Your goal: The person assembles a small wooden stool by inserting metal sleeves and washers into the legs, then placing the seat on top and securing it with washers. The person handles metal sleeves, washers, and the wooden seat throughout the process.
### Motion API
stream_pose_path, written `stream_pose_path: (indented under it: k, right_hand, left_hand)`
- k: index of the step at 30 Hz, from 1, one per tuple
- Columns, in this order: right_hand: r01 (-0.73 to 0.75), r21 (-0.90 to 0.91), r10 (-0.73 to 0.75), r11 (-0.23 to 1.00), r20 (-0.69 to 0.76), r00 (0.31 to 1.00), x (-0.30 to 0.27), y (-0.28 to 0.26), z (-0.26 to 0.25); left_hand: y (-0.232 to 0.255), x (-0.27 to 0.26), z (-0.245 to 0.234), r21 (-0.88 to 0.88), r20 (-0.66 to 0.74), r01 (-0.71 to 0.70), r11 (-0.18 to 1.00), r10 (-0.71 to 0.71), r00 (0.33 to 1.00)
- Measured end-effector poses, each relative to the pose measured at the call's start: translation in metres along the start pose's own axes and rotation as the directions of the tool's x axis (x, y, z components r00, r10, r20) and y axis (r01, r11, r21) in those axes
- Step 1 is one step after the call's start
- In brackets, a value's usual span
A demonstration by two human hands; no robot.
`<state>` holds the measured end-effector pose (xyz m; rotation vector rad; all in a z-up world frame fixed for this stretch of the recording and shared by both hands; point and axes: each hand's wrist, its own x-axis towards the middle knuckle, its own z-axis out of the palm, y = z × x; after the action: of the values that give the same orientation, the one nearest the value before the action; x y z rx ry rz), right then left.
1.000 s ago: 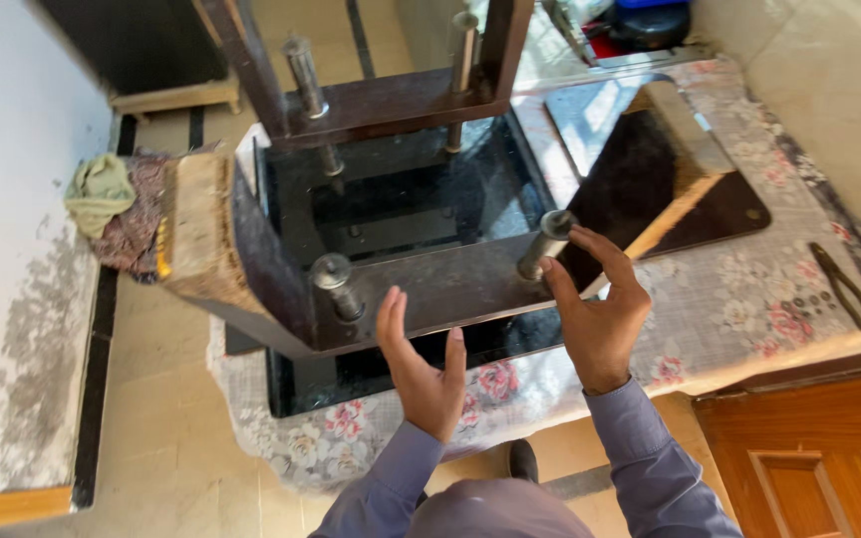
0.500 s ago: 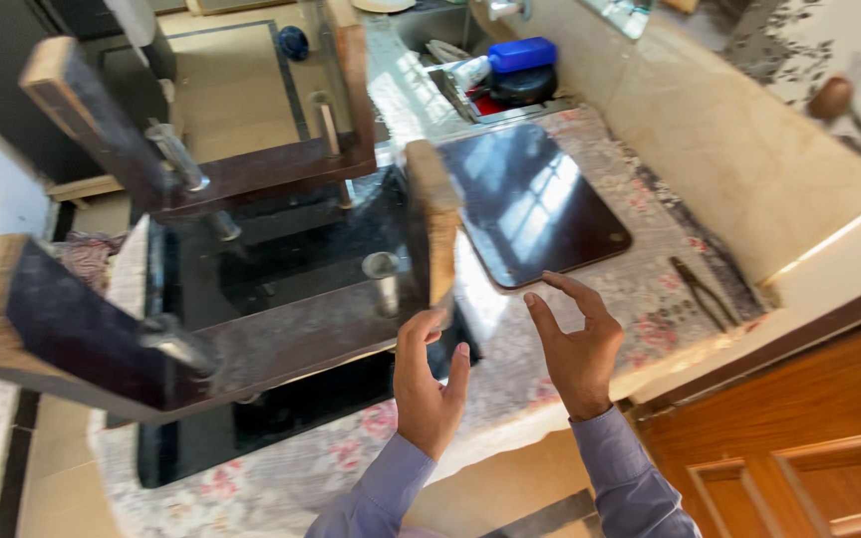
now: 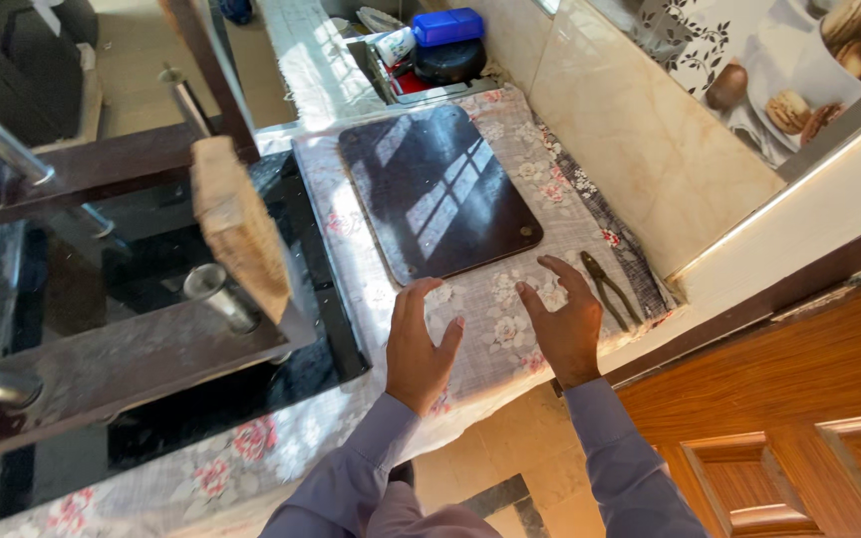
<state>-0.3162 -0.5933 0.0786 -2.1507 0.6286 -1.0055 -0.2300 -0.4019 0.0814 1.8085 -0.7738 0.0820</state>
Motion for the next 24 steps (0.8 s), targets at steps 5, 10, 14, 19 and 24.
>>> stream_pose_path:
  k: [5, 10, 14, 19, 24]
  right_hand:
    - [0.042, -0.082, -0.036, 0.996, 0.069, 0.997, 0.047, 0.040, 0.017]
    - [0.044, -0.125, -0.026, 0.991, 0.145, 0.989, 0.097, 0.076, 0.036]
    - [0.044, -0.160, -0.006, 0.986, 0.232, 0.973, 0.132, 0.104, 0.062]
    - [0.001, -0.160, 0.060, 0.987, 0.378, 0.924, 0.177, 0.146, 0.099]
    - [-0.090, -0.165, 0.161, 0.982, 0.486, 0.859, 0.217, 0.190, 0.135]
  left_hand:
    - [-0.038, 0.064, 0.045, -0.029, 0.000, 0.080, 0.996, -0.080, 0.997]
    - [-0.083, 0.126, 0.086, -0.044, -0.069, 0.153, 0.987, -0.156, 0.985]
    - [-0.117, 0.160, 0.105, 0.016, -0.070, 0.166, 0.986, -0.165, 0.984]
    - [-0.167, 0.189, 0.126, 0.081, -0.026, 0.347, 0.935, -0.346, 0.938]
    - [-0.223, 0.203, 0.136, 0.214, -0.103, 0.359, 0.908, -0.345, 0.933]
